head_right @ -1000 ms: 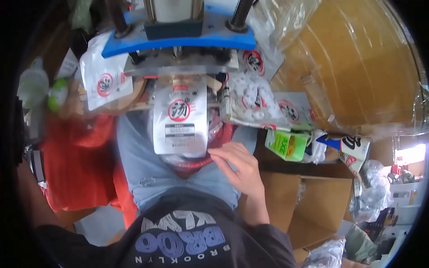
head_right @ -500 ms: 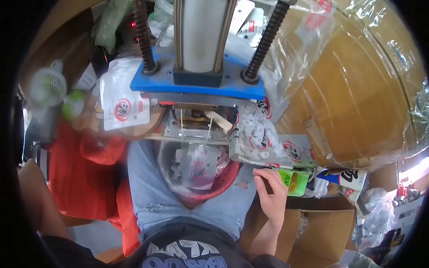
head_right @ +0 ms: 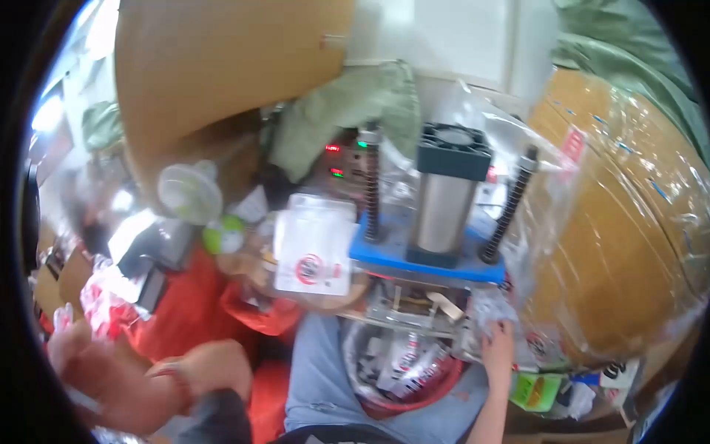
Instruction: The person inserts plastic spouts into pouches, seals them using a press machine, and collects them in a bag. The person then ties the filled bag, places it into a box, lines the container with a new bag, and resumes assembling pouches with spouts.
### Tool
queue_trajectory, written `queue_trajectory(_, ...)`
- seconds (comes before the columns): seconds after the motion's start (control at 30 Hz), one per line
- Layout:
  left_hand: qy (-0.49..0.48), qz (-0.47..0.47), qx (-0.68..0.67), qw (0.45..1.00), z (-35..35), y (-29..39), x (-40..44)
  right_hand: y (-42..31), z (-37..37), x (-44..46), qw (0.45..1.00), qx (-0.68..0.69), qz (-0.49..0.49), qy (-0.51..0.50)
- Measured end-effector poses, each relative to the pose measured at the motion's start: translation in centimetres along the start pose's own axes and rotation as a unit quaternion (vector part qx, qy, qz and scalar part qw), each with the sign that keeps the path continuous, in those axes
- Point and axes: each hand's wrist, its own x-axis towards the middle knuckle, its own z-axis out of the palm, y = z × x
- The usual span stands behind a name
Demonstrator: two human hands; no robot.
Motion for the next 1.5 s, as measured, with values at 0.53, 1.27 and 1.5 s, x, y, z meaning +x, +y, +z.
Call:
queue_trajectory(0.53, -0.094, -0.487, -0.331, 0.803, 2.9, 0.8, -12.5, -1.8, -1.3, 0.6, 0.992, 0.004, 0.112, -0.067)
queue_trajectory(1.27, -0.447, -0.5, 0.431, 0.604, -11.7, -6.3, -26.8, -16.8, -2.1, -6.5, 0.947, 0.293, -0.097, 0.09)
queue_trajectory(1.5, -0.549, -0.369, 0.298, 0.688, -4.5, -2.8, -24.4, -17.8, -5.3, -2.8, 0.932, 0.198, -0.302, -0.02)
